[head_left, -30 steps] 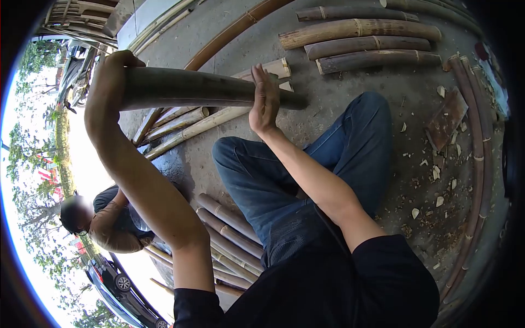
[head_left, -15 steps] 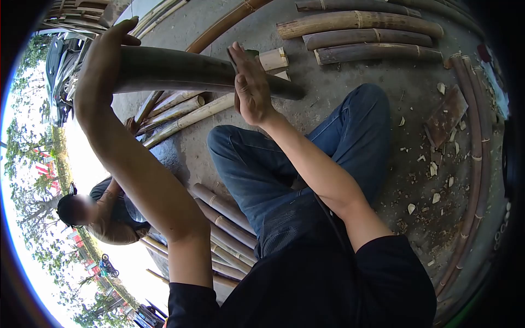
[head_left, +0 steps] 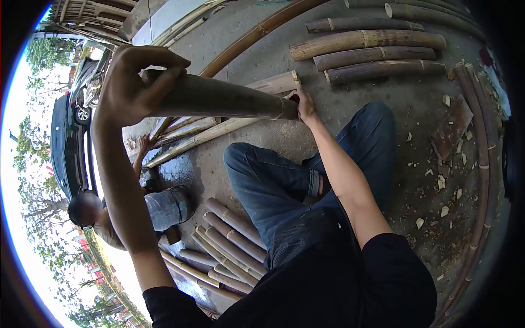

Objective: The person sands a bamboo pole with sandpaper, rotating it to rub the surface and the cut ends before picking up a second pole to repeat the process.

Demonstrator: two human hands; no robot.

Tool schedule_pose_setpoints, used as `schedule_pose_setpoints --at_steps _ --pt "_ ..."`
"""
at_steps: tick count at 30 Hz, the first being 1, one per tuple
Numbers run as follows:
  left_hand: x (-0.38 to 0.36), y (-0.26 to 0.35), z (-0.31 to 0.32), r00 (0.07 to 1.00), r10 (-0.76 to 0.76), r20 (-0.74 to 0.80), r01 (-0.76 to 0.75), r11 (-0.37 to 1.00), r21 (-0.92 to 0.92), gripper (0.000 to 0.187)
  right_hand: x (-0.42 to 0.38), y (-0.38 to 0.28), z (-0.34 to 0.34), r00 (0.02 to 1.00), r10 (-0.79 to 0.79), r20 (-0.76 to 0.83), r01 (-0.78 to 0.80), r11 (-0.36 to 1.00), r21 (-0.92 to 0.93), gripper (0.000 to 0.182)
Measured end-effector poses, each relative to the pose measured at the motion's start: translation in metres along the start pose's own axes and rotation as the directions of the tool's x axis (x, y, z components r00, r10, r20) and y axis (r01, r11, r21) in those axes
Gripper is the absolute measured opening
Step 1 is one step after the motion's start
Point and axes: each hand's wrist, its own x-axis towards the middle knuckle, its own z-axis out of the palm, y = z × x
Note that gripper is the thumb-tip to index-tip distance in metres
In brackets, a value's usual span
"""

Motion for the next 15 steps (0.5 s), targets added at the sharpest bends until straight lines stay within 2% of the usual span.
schedule_pose_setpoints --at_steps 1,2,3,4,5,6,7,8,9,10,12,15 --pt "-0.001 -0.002 0.014 0.956 0.101 -0.275 -0.121 0.991 -0.057 0.029 0.008 -0.002 0.004 0.997 0.021 0.07 -0.024 0.999 0.045 0.079" --pt "0.001 -0.008 0.016 0.964 0.081 -0.253 -0.157 0.941 -0.298 0.031 0.011 -0.001 0.008 0.989 0.041 0.14 -0.054 0.995 0.088 0.081" --pt "0.004 -0.033 0.026 0.962 0.088 -0.257 -0.179 0.917 -0.357 0.037 0.004 -0.022 0.023 0.984 0.058 0.167 -0.08 0.989 0.126 0.085" --pt "0.007 -0.053 0.033 0.96 0.096 -0.263 -0.203 0.888 -0.414 0.047 -0.008 -0.052 0.046 0.991 -0.03 0.133 0.017 0.995 0.099 0.08" --pt "0.008 -0.044 0.032 0.961 0.098 -0.26 -0.203 0.886 -0.417 0.047 -0.026 -0.088 0.073 0.989 -0.115 0.098 0.109 0.992 0.066 0.075" --pt "0.011 -0.025 0.029 0.961 -0.129 -0.246 -0.038 0.817 -0.576 0.056 -0.048 -0.13 0.1 0.951 -0.309 0.007 0.308 0.948 -0.078 0.069" --pt "0.014 -0.014 0.027 0.92 -0.346 -0.185 0.115 0.689 -0.715 0.065 -0.067 -0.167 0.125 0.868 -0.494 -0.051 0.47 0.85 -0.239 0.064" --pt "0.014 -0.019 0.025 0.938 -0.313 -0.149 0.123 0.703 -0.701 0.08 -0.077 -0.184 0.144 0.765 -0.643 -0.029 0.615 0.743 -0.265 0.052" --pt "0.014 -0.019 0.023 0.948 -0.3 -0.107 0.132 0.676 -0.725 0.078 -0.086 -0.196 0.16 0.69 -0.723 -0.034 0.679 0.662 -0.318 0.048" --pt "0.013 -0.018 0.022 0.956 -0.284 -0.076 0.135 0.654 -0.745 0.077 -0.093 -0.203 0.168 0.655 -0.755 -0.047 0.694 0.624 -0.36 0.05" --pt "0.011 -0.021 0.026 0.949 -0.3 -0.093 0.132 0.649 -0.749 0.072 -0.085 -0.181 0.164 0.588 -0.799 -0.127 0.745 0.596 -0.301 0.05" --pt "0.002 -0.027 0.03 0.927 -0.355 -0.124 0.15 0.652 -0.743 0.068 -0.065 -0.102 0.111 0.661 -0.742 -0.115 0.613 0.622 -0.487 0.043"
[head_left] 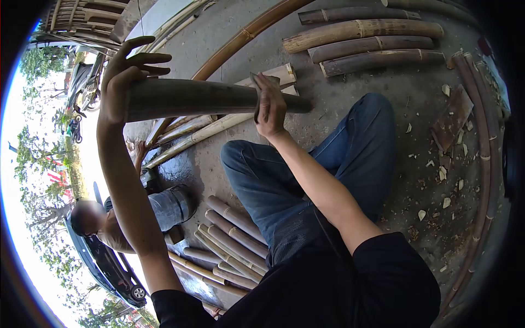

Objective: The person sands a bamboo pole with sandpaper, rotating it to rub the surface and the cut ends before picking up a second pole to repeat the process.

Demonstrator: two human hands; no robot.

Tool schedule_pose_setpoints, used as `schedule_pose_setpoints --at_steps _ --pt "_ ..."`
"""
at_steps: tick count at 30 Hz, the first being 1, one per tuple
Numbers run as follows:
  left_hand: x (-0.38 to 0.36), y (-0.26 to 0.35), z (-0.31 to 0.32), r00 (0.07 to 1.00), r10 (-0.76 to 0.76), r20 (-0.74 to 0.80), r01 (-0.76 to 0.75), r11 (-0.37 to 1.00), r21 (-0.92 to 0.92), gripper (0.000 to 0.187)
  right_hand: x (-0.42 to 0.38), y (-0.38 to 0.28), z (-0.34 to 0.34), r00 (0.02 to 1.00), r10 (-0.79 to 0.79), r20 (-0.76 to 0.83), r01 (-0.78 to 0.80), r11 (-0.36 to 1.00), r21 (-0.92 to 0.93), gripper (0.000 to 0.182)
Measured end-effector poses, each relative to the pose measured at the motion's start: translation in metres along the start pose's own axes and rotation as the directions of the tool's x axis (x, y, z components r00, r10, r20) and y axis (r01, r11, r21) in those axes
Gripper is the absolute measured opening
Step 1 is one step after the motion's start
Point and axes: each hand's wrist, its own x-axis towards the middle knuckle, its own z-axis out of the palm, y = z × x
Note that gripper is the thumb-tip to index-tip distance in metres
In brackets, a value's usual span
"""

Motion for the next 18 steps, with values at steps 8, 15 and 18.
schedule_pose_setpoints --at_steps 8,15,18 --pt "-0.025 -0.009 0.0 0.998 -0.032 -0.06 0.032 0.999 0.006 0.073 -0.067 0.144 -0.042 0.929 0.288 0.233 -0.258 0.954 -0.153 0.039" --pt "-0.028 -0.041 -0.011 0.947 0.192 -0.259 -0.197 0.98 0.006 0.047 -0.021 0.041 -0.026 0.977 0.082 0.197 -0.105 0.989 0.105 0.047" --pt "-0.034 -0.077 -0.029 0.859 0.332 -0.389 -0.33 0.941 0.076 0.043 -0.075 0.153 -0.052 0.882 0.438 0.172 -0.386 0.882 -0.269 0.04"
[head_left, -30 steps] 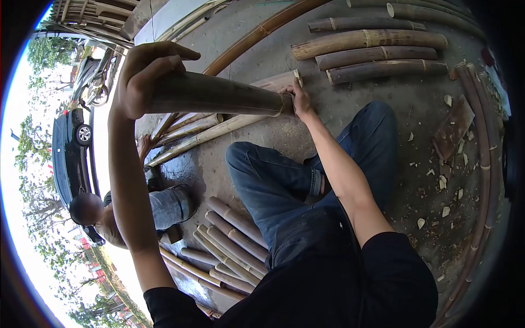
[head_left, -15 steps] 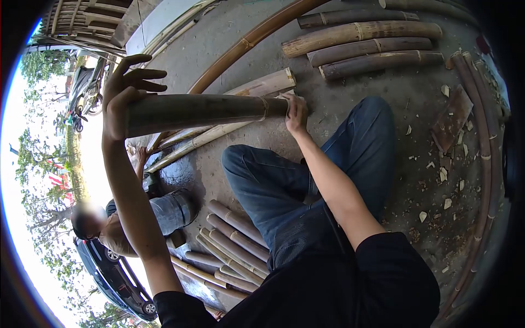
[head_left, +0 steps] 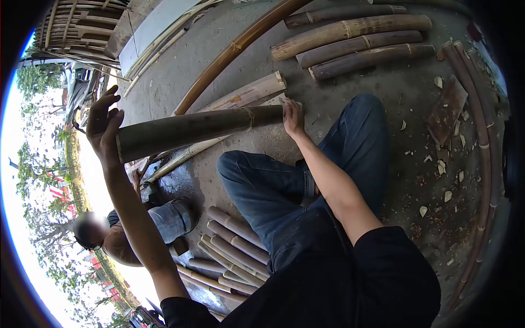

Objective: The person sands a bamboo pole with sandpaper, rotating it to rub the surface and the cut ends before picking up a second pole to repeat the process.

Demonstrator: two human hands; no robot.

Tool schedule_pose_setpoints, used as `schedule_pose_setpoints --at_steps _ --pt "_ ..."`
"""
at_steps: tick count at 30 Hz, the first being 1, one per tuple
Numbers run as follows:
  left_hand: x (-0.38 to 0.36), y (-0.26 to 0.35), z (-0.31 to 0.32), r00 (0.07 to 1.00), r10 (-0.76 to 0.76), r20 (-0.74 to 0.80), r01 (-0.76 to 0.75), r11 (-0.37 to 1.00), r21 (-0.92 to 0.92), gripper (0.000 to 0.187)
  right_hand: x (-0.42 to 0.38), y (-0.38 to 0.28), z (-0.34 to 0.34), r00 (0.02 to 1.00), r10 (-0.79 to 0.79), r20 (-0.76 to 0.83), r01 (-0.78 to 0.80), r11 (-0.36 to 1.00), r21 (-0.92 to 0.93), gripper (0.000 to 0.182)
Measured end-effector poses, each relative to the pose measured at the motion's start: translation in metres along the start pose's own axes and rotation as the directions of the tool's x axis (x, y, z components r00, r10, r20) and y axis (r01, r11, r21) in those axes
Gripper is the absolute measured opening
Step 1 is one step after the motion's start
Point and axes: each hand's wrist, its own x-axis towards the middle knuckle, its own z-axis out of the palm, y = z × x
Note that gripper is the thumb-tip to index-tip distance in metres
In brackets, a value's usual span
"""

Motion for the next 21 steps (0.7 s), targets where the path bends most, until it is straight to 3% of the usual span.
schedule_pose_setpoints --at_steps 3,6,7,9,10,11,14,15,17,18,19,21 --pt "-0.004 -0.007 -0.005 0.98 0.191 -0.056 -0.195 0.978 -0.068 0.049 -0.007 -0.005 0.013 0.994 0.021 -0.106 -0.022 1.0 -0.006 0.038" --pt "-0.008 0.006 0.007 0.976 0.176 -0.131 -0.182 0.983 -0.037 0.044 -0.009 -0.141 -0.004 0.964 -0.263 -0.046 0.266 0.933 0.241 0.043" --pt "-0.009 0.009 0.01 0.974 0.146 -0.175 -0.149 0.989 -0.004 0.042 -0.013 -0.151 -0.005 0.964 -0.264 -0.039 0.265 0.933 0.243 0.043" --pt "-0.013 0.009 0.007 0.973 0.165 -0.159 -0.155 0.985 0.073 0.04 -0.013 -0.163 -0.003 0.899 -0.42 -0.121 0.437 0.877 0.2 0.051" --pt "-0.013 0.006 0.006 0.973 0.186 -0.139 -0.166 0.975 0.146 0.037 -0.012 -0.145 -0.002 0.905 -0.405 -0.13 0.423 0.89 0.171 0.051" --pt "-0.013 -0.002 0.003 0.97 0.209 -0.127 -0.199 0.976 0.083 0.033 -0.01 -0.107 0.005 0.925 -0.354 -0.138 0.372 0.919 0.132 0.053" --pt "-0.024 -0.007 0.002 0.979 0.046 -0.197 -0.057 0.997 -0.05 0.029 -0.009 0.035 0.017 0.99 0.064 -0.122 -0.079 0.99 -0.12 0.048" --pt "-0.025 -0.005 0.001 0.979 0.047 -0.196 -0.057 0.997 -0.047 0.029 -0.01 0.044 0.018 0.986 0.078 -0.144 -0.087 0.995 -0.056 0.044" --pt "-0.027 -0.003 0.003 0.977 0.005 -0.215 -0.003 1.0 0.012 0.03 -0.013 0.013 0.02 0.991 0.036 -0.129 -0.051 0.992 -0.116 0.042" --pt "-0.025 0.001 0.006 0.976 0.006 -0.218 -0.003 1.0 0.017 0.032 -0.015 -0.016 0.019 0.983 -0.156 -0.097 0.162 0.985 0.059 0.042" --pt "-0.023 0.005 0.01 0.973 -0.013 -0.232 0.014 1.0 0.003 0.037 -0.02 -0.072 0.005 0.979 -0.195 -0.059 0.202 0.965 0.164 0.042" --pt "-0.017 0.02 0.007 0.921 -0.332 -0.204 0.37 0.909 0.191 0.048 -0.028 -0.135 -0.007 0.947 -0.318 -0.045 0.32 0.923 0.215 0.045"
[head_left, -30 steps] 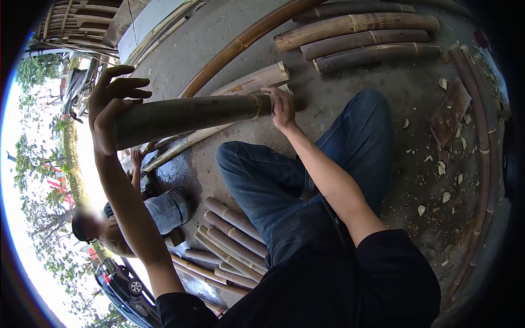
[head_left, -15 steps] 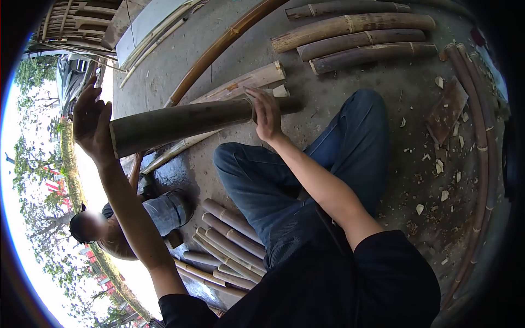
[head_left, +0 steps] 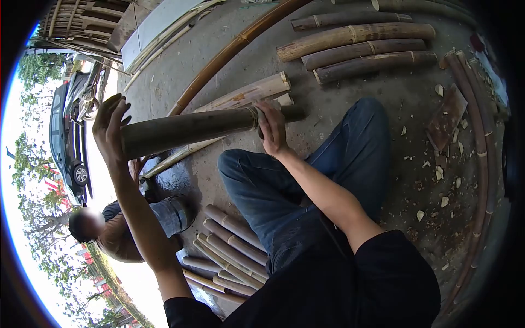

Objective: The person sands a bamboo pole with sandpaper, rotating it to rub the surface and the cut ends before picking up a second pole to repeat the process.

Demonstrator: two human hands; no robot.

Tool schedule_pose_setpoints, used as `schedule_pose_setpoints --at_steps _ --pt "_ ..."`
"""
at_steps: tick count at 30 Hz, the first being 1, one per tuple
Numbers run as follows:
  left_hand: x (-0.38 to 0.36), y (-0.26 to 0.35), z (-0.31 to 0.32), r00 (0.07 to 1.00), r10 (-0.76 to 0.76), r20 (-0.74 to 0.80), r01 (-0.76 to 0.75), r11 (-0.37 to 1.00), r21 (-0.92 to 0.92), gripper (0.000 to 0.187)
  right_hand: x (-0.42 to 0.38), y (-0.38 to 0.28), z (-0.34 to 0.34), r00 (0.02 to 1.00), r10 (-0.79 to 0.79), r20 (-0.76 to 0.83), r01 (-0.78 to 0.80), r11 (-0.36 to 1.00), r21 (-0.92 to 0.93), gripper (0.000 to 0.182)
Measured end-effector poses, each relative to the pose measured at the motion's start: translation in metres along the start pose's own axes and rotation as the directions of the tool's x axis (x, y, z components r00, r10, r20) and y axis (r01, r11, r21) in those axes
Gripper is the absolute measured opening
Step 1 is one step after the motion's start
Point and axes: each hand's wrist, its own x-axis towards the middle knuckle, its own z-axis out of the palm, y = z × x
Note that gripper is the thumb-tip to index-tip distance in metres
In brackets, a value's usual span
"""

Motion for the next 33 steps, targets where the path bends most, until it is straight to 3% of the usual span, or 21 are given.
schedule_pose_setpoints --at_steps 1,2,4,5,8,9,10,11,12,14,16,18,20,22,25,26,28,29,30,32,33 --pt "0.003 -0.011 -0.011 0.989 0.032 0.144 -0.045 0.995 0.086 0.055 -0.001 0.001 -0.002 1.0 -0.019 0.003 0.019 0.999 -0.029 0.045" --pt "0.0 -0.022 -0.02 0.989 0.031 0.143 -0.044 0.995 0.085 0.055 -0.001 0.003 -0.005 0.999 -0.04 0.007 0.041 0.998 -0.058 0.045" --pt "-0.002 -0.013 -0.024 0.987 -0.023 0.16 -0.046 0.909 0.415 0.053 -0.015 0.067 -0.013 0.995 0.096 -0.009 -0.096 0.989 -0.114 0.042" --pt "-0.001 -0.004 -0.022 0.989 -0.014 0.15 -0.05 0.91 0.412 0.053 -0.031 0.111 -0.014 0.977 0.174 -0.121 -0.196 0.959 -0.205 0.042" --pt "-0.009 0.036 -0.002 0.909 -0.037 0.415 -0.057 0.975 0.212 0.058 -0.025 0.104 -0.016 0.951 0.304 -0.057 -0.308 0.914 -0.264 0.04" --pt "-0.011 0.046 -0.002 0.861 0.077 0.503 -0.203 0.959 0.2 0.061 -0.007 0.068 -0.013 0.985 0.167 0.054 -0.154 0.97 -0.186 0.04" --pt "-0.015 0.05 0.006 0.841 0.23 0.489 -0.294 0.954 0.057 0.061 0.015 0.004 -0.014 0.988 0.144 0.048 -0.146 0.988 0.048 0.041" --pt "-0.012 0.052 0.009 0.822 0.336 0.46 -0.4 0.915 0.045 0.06 0.026 -0.035 -0.017 0.98 0.096 0.172 -0.113 0.989 0.091 0.042" --pt "-0.008 0.056 0.011 0.79 0.441 0.426 -0.503 0.863 0.039 0.058 0.035 -0.067 -0.015 0.993 -0.002 0.117 -0.012 0.993 0.114 0.046" --pt "-0.01 0.079 0.017 0.937 0.234 0.258 -0.313 0.89 0.331 0.059 0.042 -0.083 -0.01 0.992 -0.111 0.055 0.103 0.986 0.13 0.051" --pt "-0.011 0.071 0.017 0.981 0.113 0.158 -0.178 0.847 0.502 0.076 0.041 -0.067 -0.002 0.985 -0.146 -0.088 0.148 0.989 0.015 0.053" --pt "-0.014 0.076 0.018 0.993 -0.106 0.059 0.064 0.87 0.489 0.089 0.026 -0.04 -0.001 0.991 -0.079 -0.11 0.083 0.996 0.03 0.058" --pt "-0.016 0.077 0.01 0.913 -0.336 0.231 0.238 0.9 0.366 0.092 0.005 0.001 -0.006 0.993 -0.029 -0.118 0.018 0.996 -0.091 0.061" --pt "-0.023 0.078 0.014 0.908 -0.335 0.252 0.266 0.925 0.272 0.088 -0.013 0.034 -0.021 0.997 0.008 -0.08 -0.018 0.992 -0.126 0.064" --pt "-0.021 0.06 0.019 0.986 0.057 0.158 -0.079 0.987 0.142 0.076 -0.015 0.039 -0.041 1.0 -0.014 0.012 0.016 0.989 -0.146 0.072" --pt "-0.019 0.057 0.018 0.986 0.06 0.159 -0.083 0.986 0.142 0.076 -0.015 0.037 -0.043 0.995 -0.068 0.071 0.077 0.989 -0.127 0.077" --pt "-0.015 0.05 0.014 0.868 0.424 0.258 -0.406 0.906 -0.122 0.064 -0.01 0.017 -0.041 0.981 -0.154 0.121 0.17 0.975 -0.141 0.085" --pt "-0.012 0.047 0.013 0.82 0.503 0.273 -0.466 0.864 -0.192 0.062 -0.011 0.006 -0.036 0.978 -0.188 0.093 0.201 0.968 -0.151 0.086" --pt "-0.011 0.047 0.014 0.824 0.497 0.272 -0.461 0.867 -0.188 0.062 -0.013 0.001 -0.032 0.973 -0.222 0.066 0.23 0.96 -0.162 0.087" --pt "-0.012 0.051 0.018 0.96 0.271 0.069 -0.266 0.962 -0.067 0.063 -0.009 0.006 -0.028 0.979 -0.2 0.045 0.205 0.967 -0.149 0.088" --pt "-0.015 0.064 0.024 0.999 0.052 0.003 -0.052 0.999 0.0 0.065 -0.007 0.009 -0.027 0.974 -0.217 0.069 0.227 0.95 -0.214 0.088"
